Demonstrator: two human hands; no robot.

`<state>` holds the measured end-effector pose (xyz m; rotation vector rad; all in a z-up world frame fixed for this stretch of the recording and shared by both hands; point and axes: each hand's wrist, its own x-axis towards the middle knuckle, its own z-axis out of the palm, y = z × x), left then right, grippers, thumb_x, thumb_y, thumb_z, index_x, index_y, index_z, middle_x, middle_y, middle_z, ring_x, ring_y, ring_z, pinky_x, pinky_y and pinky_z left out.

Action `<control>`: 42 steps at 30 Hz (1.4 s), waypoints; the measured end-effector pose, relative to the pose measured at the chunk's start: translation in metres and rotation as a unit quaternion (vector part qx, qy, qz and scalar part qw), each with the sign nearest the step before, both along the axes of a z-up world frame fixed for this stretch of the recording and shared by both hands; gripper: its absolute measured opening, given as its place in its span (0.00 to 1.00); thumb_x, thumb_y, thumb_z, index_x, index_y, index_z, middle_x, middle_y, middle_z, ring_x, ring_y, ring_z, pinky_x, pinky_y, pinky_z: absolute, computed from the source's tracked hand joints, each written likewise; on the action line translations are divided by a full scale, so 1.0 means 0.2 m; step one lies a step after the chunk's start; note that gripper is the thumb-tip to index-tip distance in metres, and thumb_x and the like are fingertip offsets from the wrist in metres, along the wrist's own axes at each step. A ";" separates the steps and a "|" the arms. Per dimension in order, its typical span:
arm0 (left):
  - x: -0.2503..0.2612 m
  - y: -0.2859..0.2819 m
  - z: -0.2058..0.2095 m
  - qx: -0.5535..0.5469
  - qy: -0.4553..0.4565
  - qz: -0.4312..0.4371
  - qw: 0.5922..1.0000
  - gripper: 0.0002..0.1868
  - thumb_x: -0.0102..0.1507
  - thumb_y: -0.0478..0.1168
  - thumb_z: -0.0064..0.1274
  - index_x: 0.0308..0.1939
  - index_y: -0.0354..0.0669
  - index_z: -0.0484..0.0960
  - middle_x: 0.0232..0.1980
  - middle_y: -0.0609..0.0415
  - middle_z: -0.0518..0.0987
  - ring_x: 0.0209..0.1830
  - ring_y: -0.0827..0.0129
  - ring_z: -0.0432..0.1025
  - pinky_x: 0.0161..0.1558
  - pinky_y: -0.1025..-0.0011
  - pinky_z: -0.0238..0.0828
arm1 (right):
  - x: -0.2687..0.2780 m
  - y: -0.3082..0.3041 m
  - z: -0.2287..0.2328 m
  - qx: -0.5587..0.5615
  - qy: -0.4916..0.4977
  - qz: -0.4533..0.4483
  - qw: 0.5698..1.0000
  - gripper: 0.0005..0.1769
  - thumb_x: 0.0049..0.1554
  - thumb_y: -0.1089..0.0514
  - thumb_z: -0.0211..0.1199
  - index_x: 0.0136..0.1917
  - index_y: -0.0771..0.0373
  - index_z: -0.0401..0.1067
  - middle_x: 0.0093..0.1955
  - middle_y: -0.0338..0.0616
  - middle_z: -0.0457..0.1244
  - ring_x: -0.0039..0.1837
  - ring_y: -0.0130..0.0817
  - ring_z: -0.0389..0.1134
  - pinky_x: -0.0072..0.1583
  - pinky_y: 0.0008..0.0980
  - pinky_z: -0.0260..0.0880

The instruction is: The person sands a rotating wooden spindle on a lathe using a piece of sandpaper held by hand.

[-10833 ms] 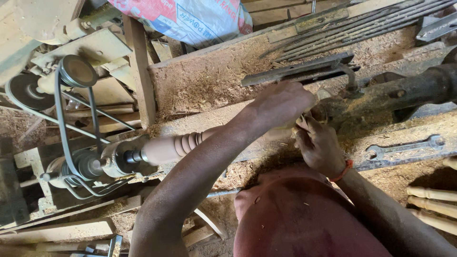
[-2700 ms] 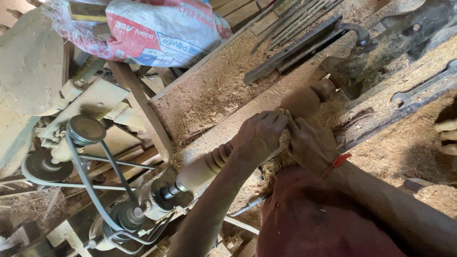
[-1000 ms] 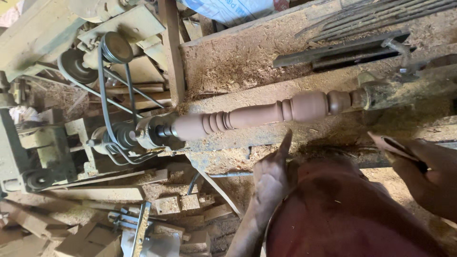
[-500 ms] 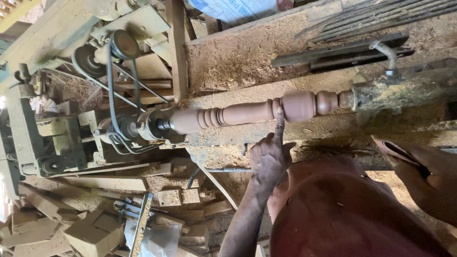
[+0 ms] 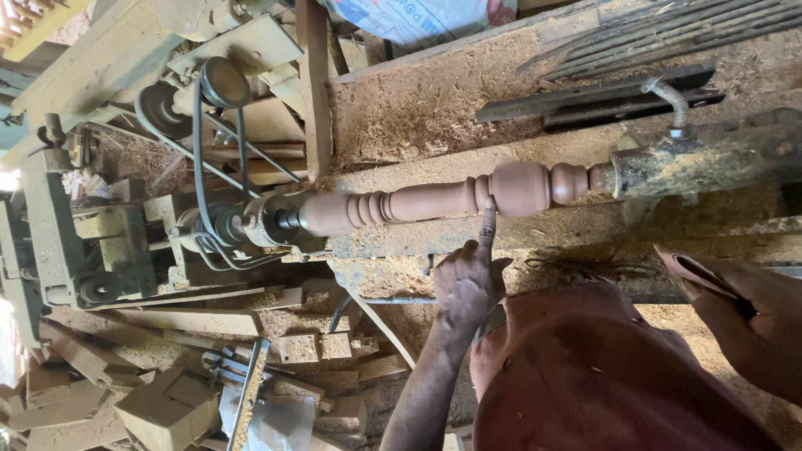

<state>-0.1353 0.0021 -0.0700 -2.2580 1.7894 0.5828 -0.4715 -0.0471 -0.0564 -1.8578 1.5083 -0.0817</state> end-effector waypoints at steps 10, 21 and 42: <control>-0.08 0.16 -0.04 -0.007 0.094 0.063 0.994 0.56 0.66 0.57 0.55 0.84 0.54 0.30 0.34 0.52 0.80 0.21 0.67 0.70 0.22 0.66 0.70 | 0.08 0.02 0.19 -0.081 -0.028 -0.013 0.996 0.22 0.57 0.53 0.65 0.63 0.64 0.76 0.39 0.52 0.72 0.33 0.36 0.73 0.36 0.36 0.73; -0.19 0.28 0.05 -0.244 0.376 0.061 0.892 0.17 0.67 0.38 0.58 0.59 0.38 0.82 0.42 0.49 0.89 0.31 0.74 0.82 0.30 0.72 0.82 | 0.10 0.02 0.13 -0.059 -0.135 0.020 0.989 0.24 0.52 0.54 0.67 0.60 0.67 0.75 0.43 0.53 0.73 0.39 0.39 0.76 0.40 0.36 0.75; -0.38 0.19 0.40 -0.242 0.540 0.057 0.804 0.18 0.63 0.32 0.65 0.58 0.36 0.83 0.53 0.43 0.86 0.48 0.66 0.82 0.41 0.72 0.83 | 0.22 0.11 0.16 0.181 -0.162 0.008 0.970 0.18 0.53 0.55 0.70 0.57 0.56 0.81 0.36 0.42 0.71 0.37 0.29 0.71 0.41 0.33 0.72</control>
